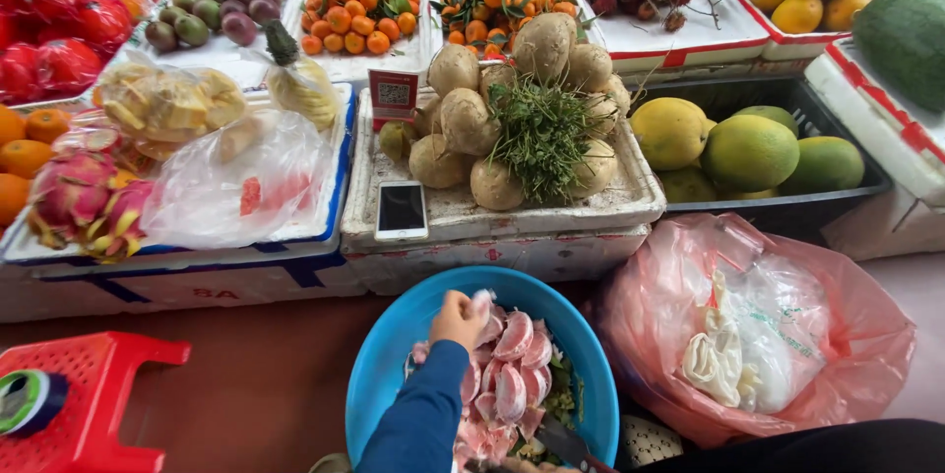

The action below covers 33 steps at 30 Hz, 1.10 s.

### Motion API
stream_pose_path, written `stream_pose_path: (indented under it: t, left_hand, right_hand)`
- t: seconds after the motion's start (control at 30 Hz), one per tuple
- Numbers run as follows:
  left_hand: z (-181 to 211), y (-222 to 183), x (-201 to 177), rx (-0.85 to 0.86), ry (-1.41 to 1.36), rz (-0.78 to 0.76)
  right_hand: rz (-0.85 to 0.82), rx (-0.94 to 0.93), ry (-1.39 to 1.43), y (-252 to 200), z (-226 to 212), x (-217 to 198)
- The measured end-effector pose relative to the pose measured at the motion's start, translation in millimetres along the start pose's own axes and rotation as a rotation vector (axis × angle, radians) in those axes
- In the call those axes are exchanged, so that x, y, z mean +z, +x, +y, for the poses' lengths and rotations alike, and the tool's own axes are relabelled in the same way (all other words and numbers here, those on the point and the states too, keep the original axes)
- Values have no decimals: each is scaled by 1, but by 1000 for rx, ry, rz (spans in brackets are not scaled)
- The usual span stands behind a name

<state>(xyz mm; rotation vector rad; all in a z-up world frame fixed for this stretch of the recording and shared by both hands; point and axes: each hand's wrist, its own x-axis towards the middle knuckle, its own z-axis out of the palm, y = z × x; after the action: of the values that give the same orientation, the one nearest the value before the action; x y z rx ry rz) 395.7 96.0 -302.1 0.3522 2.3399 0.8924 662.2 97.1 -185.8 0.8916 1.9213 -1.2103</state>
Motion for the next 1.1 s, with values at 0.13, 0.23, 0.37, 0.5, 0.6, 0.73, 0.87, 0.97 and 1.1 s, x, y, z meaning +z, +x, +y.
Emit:
stream_pose_path:
  t: [0.13,0.23,0.37,0.5,0.6,0.73,0.87,0.97,1.1]
  left_hand:
    - [-3,-9,-38,55,-699,296]
    - [11,-57,-69,-118,-1137,294]
    - [31,-133,-82,-157,-1389,135]
    - [52,-194,-76,-193,-1415,102]
    - [63,-223,-71,-74,-1388,124]
    - [74,-247,-83,-254,-1429,168]
    - [47,-245,-63,-153,-1240,298]
    - [10,-223,-36,-47,-1298,388]
    - [-4,-220,-24,-62,-1513,502]
  right_hand:
    - [-41,-25,-23,103,77,20]
    - [350,-491,404,145,74,0]
    - [185,-371,1094,-23,-26,-44]
    - [-49,-658,1090,-70,-44,-48]
    - [-70,-588,1095,-47,-27,-34]
    - [-98,-628,981,-67,-29,-35]
    - [-137,-561,871,-69,-26,-24]
    - [-145,-486,869,-61,-22,-12]
    - [-170,-455,863,-69,-29,-2]
